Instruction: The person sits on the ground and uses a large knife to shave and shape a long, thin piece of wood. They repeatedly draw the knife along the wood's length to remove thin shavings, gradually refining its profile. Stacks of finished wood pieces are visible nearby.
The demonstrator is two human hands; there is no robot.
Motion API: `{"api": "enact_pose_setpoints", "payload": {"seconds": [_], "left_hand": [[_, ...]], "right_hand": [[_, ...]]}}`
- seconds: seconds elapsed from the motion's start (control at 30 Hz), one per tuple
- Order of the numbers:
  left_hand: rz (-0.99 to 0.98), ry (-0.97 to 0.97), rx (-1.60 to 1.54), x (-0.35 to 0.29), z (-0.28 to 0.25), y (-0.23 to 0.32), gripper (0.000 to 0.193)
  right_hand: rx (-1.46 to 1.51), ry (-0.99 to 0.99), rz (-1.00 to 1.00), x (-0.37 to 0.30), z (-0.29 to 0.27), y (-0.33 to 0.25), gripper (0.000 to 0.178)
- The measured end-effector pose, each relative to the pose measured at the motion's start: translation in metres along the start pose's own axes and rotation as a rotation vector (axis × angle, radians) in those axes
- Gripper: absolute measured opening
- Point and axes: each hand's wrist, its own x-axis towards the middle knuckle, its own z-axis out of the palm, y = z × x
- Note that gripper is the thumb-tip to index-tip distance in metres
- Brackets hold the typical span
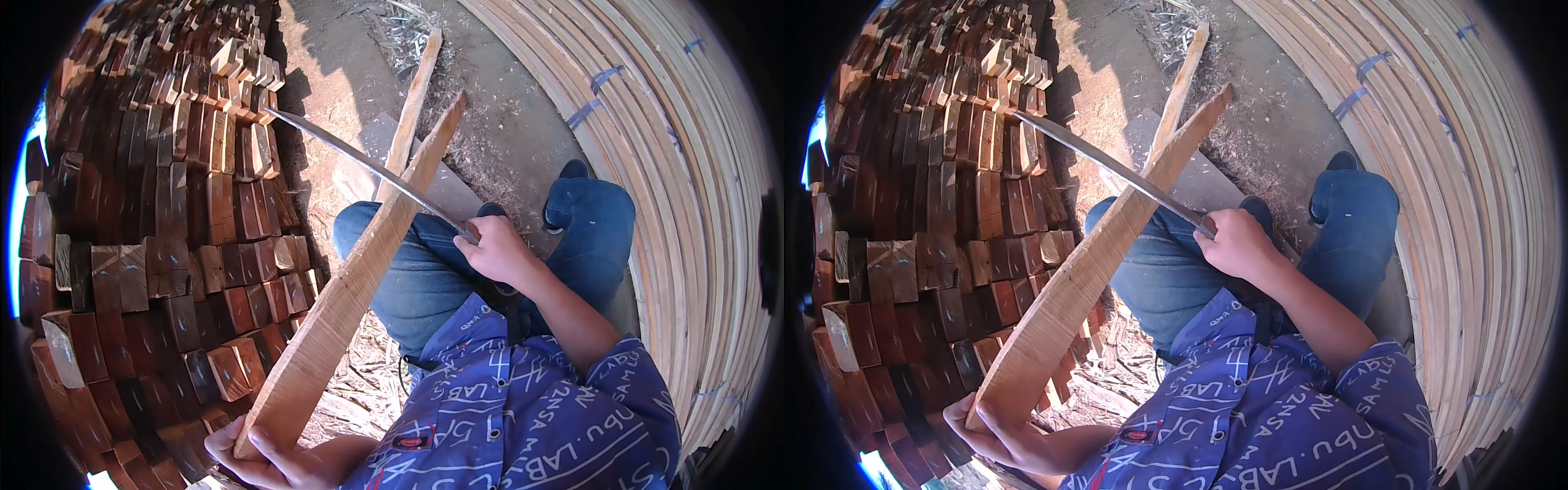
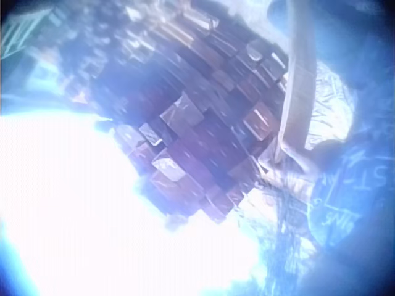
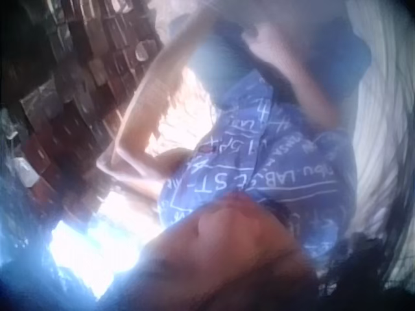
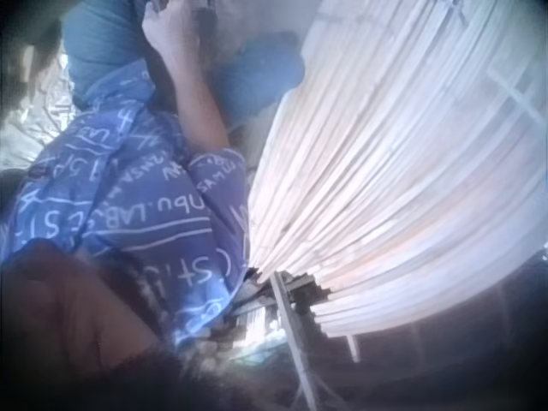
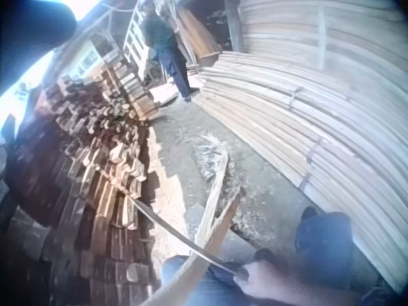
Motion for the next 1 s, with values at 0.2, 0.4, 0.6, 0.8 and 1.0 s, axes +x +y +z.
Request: {"api": "enact_pose_setpoints", "payload": {"seconds": [0.2,0.4,0.6,0.8,1.0], "left_hand": [[0.001,0.022,-0.04,0.002,-0.013,-0.008,0.028],[-0.057,-0.055,-0.042,0.001,-0.01,-0.01,0.023],[-0.173,0.018,-0.015,-0.007,0.001,0.007,0.026],[-0.112,0.061,-0.079,-0.014,0.004,0.005,0.023],[-0.136,0.018,-0.026,-0.006,-0.001,0.003,0.021]], "right_hand": [[-0.032,0.004,-0.199,0.005,0.022,-0.019,0.017],[-0.079,0.066,-0.202,0.024,0.051,0.004,0.017],[-0.046,0.044,-0.195,0.013,0.053,-0.001,0.018],[0.168,-0.095,-0.36,-0.025,0.03,-0.047,0.015],[-0.068,0.042,-0.139,0.015,0.036,0.011,0.015]]}}
